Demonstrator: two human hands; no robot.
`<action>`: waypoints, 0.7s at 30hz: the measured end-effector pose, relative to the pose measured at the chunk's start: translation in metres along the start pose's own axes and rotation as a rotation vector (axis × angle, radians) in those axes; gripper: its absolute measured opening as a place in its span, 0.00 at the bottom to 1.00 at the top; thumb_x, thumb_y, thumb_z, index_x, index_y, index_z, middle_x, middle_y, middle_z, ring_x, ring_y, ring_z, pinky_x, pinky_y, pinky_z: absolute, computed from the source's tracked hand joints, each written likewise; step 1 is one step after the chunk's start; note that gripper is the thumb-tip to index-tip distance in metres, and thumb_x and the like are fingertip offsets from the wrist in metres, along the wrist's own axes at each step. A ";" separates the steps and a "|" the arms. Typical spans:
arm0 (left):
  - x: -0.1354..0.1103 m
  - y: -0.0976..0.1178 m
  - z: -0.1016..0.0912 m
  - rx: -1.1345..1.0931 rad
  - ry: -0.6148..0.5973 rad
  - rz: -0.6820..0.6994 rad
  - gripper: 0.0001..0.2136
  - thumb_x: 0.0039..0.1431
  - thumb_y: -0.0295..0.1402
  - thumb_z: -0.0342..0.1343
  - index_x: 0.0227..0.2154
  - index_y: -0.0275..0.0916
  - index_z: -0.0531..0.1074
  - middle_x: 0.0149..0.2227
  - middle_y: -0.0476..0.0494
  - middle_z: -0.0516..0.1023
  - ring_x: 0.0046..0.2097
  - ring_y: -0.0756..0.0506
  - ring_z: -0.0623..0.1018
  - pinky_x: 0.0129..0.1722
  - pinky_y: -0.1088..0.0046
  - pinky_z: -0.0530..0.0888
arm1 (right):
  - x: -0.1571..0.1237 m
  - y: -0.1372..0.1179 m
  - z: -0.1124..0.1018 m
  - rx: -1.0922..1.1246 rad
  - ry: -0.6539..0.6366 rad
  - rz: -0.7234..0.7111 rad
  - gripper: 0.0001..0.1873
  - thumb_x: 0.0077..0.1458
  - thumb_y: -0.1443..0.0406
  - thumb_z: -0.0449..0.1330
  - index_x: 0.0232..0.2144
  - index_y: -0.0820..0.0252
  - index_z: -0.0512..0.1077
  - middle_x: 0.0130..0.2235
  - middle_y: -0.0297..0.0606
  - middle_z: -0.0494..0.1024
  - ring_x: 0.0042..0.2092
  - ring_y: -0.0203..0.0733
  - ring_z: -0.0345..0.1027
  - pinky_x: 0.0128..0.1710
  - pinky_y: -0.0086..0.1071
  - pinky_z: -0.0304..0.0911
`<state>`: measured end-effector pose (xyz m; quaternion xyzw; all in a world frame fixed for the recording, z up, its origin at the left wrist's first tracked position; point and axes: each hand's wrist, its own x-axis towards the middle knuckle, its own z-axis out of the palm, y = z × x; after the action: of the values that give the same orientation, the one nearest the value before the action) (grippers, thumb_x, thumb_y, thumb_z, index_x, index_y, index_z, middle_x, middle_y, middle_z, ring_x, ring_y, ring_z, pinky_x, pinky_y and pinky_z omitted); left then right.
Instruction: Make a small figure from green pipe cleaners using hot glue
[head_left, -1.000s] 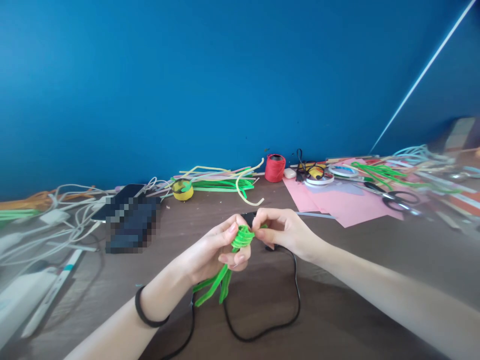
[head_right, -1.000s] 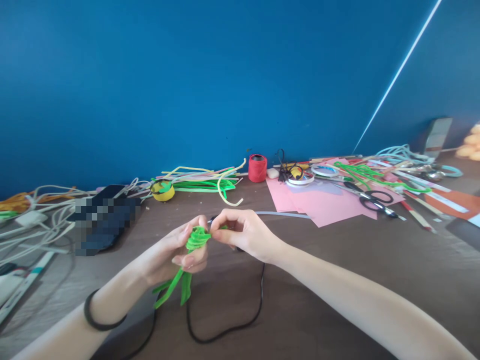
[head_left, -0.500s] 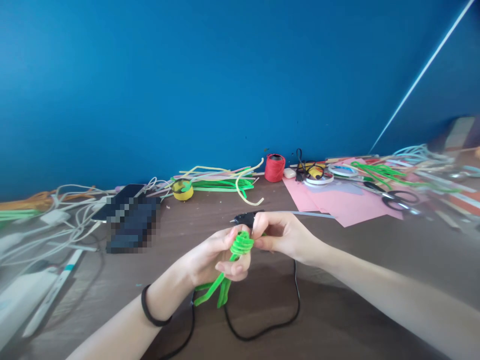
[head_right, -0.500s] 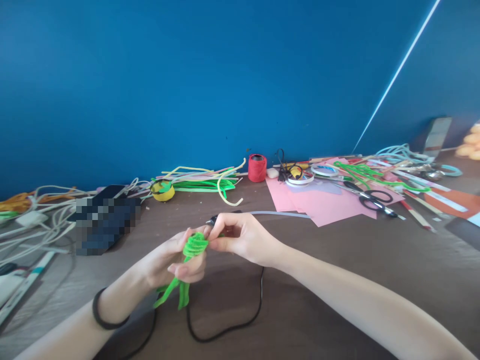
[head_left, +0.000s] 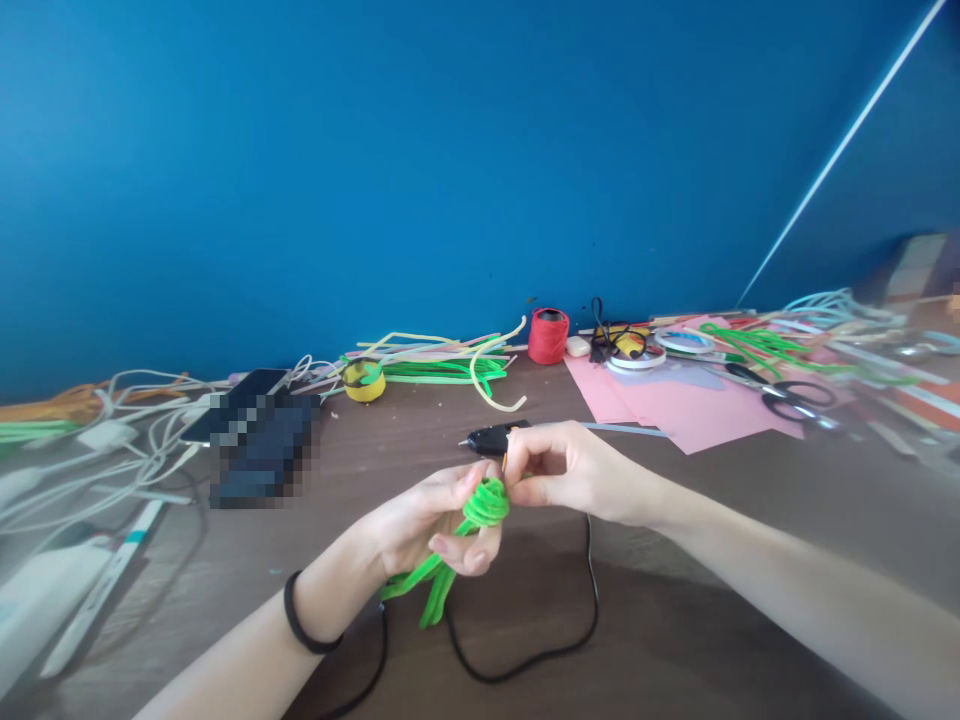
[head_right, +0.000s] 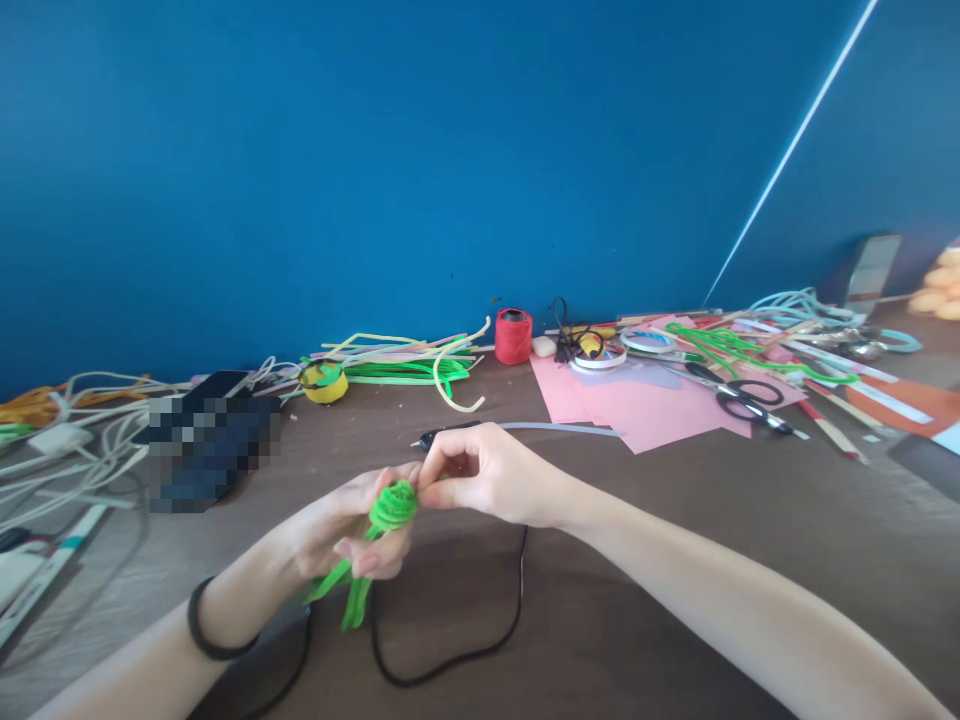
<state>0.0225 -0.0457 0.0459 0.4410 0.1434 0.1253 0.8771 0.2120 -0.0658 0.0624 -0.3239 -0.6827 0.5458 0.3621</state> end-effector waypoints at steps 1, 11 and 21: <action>0.000 0.000 0.000 -0.005 -0.005 -0.004 0.13 0.55 0.44 0.52 0.30 0.40 0.60 0.17 0.50 0.72 0.12 0.59 0.50 0.15 0.81 0.50 | 0.000 0.000 0.000 0.001 0.003 0.011 0.11 0.45 0.61 0.64 0.22 0.63 0.68 0.25 0.31 0.67 0.27 0.31 0.59 0.28 0.27 0.56; 0.003 -0.005 0.001 0.066 0.005 -0.001 0.19 0.53 0.49 0.51 0.28 0.34 0.67 0.15 0.49 0.71 0.12 0.57 0.55 0.14 0.77 0.49 | 0.000 0.009 0.000 0.053 -0.063 -0.112 0.07 0.49 0.69 0.62 0.33 0.61 0.70 0.26 0.29 0.66 0.28 0.29 0.57 0.28 0.25 0.54; 0.004 0.001 0.011 0.413 0.251 0.094 0.22 0.54 0.54 0.44 0.26 0.37 0.64 0.15 0.50 0.69 0.16 0.54 0.63 0.17 0.78 0.57 | -0.003 0.011 0.001 -0.002 -0.050 -0.160 0.06 0.51 0.67 0.60 0.34 0.61 0.68 0.27 0.29 0.64 0.28 0.30 0.57 0.28 0.26 0.54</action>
<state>0.0299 -0.0518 0.0523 0.5983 0.2532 0.1880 0.7366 0.2133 -0.0669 0.0509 -0.2547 -0.7158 0.5224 0.3871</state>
